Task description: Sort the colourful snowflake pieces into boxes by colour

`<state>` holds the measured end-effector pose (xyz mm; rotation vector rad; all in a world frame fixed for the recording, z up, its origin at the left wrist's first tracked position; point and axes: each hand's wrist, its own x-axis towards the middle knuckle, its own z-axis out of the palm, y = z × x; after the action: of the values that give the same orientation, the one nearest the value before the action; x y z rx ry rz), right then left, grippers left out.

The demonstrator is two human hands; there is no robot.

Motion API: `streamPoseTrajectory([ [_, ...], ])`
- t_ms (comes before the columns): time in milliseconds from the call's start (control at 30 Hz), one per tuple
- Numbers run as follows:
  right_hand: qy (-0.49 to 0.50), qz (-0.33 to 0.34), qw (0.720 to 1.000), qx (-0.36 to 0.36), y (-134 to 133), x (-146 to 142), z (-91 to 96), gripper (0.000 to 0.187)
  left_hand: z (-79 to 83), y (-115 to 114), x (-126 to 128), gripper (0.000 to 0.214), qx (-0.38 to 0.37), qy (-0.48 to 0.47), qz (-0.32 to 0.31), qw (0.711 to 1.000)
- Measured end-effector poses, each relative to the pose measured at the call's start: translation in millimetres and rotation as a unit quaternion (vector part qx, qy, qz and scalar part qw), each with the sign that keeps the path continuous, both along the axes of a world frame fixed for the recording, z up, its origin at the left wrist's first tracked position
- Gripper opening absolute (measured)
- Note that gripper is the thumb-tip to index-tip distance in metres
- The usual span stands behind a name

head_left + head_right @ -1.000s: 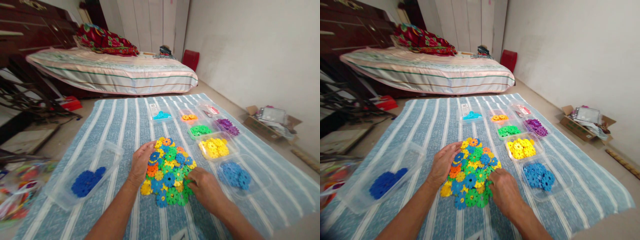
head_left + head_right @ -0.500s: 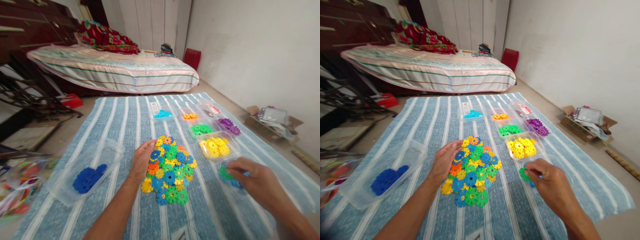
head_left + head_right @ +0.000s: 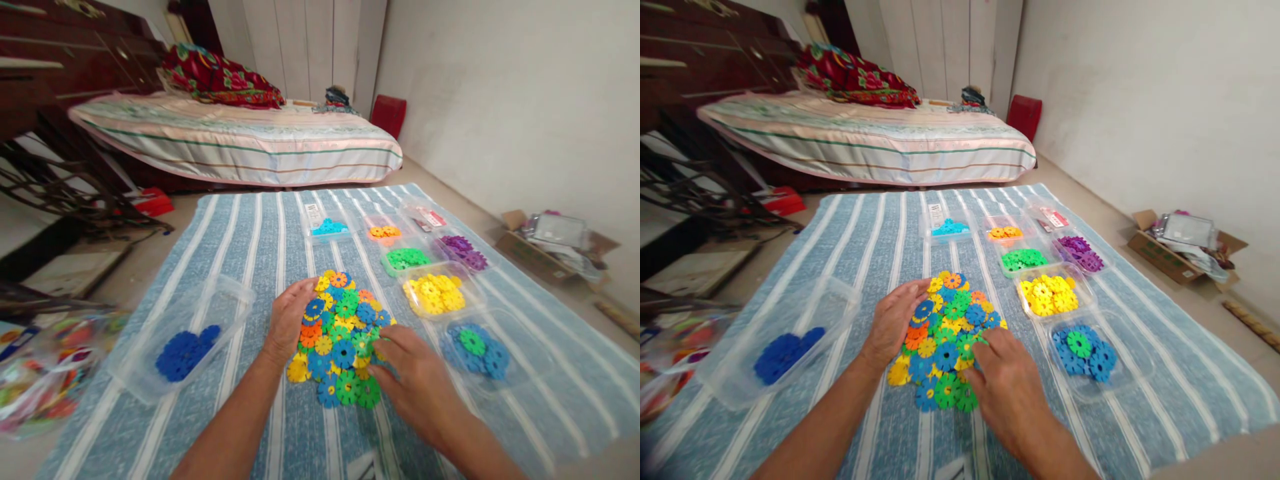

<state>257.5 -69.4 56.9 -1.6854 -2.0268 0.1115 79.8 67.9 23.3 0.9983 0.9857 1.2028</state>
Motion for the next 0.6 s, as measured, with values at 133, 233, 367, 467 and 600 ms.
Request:
streamPoseTrajectory([
  [133, -0.030, 0.005, 0.999, -0.026, 14, -33, -13.1, 0.035, 0.2, 0, 0, 0.035, 0.000, 0.001, -0.001, 1.000],
  [233, -0.038, 0.012, 0.997, -0.062, 22, -37, -16.5, 0.036, -0.3, 0, -1, 0.035, -0.003, 0.004, -0.003, 1.000],
  [367, -0.029, 0.017, 0.998, -0.055, 24, -36, -18.1, 0.028, -0.8, 1, 0, 0.032, 0.004, -0.005, -0.007, 1.000],
  [467, -0.022, 0.022, 0.999, -0.035, 20, -37, -19.3, 0.025, -0.7, 1, 0, 0.031, 0.004, -0.002, -0.005, 1.000],
  [600, -0.009, 0.019, 1.000, 0.008, 17, -29, -18.8, 0.025, -0.6, 1, 0, 0.032, 0.002, 0.003, -0.006, 1.000],
])
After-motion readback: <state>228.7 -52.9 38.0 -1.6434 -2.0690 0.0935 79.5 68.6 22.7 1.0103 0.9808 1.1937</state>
